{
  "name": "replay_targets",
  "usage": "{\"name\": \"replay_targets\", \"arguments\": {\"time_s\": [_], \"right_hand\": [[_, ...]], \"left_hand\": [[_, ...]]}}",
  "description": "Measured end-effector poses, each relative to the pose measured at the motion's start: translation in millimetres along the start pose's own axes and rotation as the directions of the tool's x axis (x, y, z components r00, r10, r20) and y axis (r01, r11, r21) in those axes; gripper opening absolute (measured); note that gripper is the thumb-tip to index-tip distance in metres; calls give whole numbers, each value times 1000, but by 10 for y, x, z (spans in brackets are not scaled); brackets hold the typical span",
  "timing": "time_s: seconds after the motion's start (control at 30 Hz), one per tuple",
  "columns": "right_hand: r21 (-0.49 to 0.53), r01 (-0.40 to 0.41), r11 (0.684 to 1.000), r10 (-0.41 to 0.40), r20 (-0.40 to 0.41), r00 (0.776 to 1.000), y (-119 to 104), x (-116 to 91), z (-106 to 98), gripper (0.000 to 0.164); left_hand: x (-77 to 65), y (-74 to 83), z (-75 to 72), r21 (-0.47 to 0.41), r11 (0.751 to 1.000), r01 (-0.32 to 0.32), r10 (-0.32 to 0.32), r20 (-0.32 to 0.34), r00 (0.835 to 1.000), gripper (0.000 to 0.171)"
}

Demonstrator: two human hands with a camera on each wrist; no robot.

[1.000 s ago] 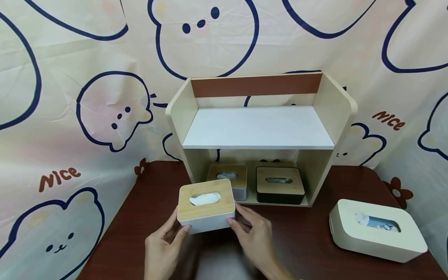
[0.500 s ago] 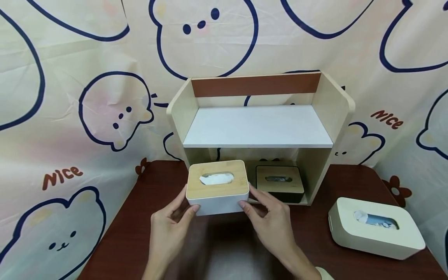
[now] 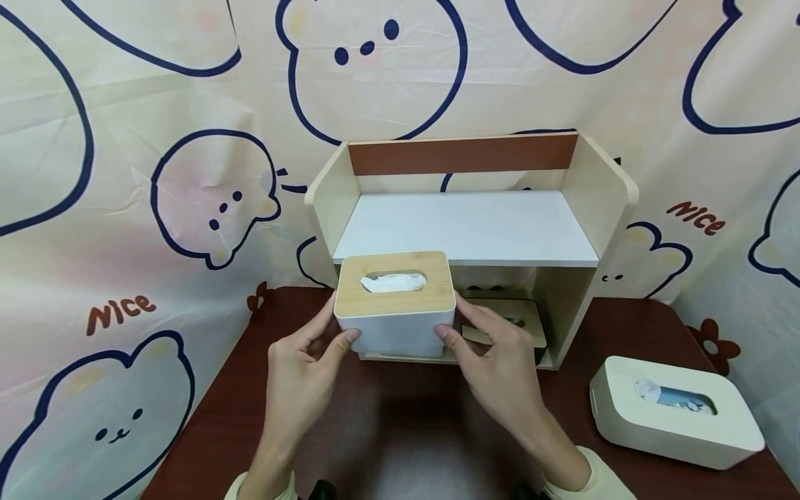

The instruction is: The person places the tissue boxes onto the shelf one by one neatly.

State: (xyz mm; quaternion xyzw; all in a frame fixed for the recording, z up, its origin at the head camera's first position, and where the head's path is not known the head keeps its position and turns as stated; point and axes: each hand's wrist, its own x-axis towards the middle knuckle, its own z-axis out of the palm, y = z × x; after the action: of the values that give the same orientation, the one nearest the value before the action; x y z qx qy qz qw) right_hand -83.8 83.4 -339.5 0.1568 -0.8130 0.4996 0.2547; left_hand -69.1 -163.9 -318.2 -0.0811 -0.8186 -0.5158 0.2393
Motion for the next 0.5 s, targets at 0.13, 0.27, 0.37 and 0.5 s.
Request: {"name": "replay_targets", "arguments": {"time_s": [0.13, 0.27, 0.37, 0.5], "right_hand": [[-6, 36, 999, -36, -3, 999, -50, 86, -39, 55], [-20, 65, 998, -65, -15, 998, -102, 182, -75, 54], [-28, 78, 997, -78, -19, 997, -140, 258, -95, 54], [-40, 76, 996, -77, -19, 997, -203, 360, -118, 54]], "left_hand": [[73, 69, -27, 0, 1000, -17, 17, 4, 1000, 64], [168, 130, -44, 16, 1000, -26, 26, 2, 1000, 64], [252, 171, -53, 10, 999, -31, 31, 3, 1000, 63], [355, 216, -76, -3, 999, -34, 34, 11, 999, 62]]}}
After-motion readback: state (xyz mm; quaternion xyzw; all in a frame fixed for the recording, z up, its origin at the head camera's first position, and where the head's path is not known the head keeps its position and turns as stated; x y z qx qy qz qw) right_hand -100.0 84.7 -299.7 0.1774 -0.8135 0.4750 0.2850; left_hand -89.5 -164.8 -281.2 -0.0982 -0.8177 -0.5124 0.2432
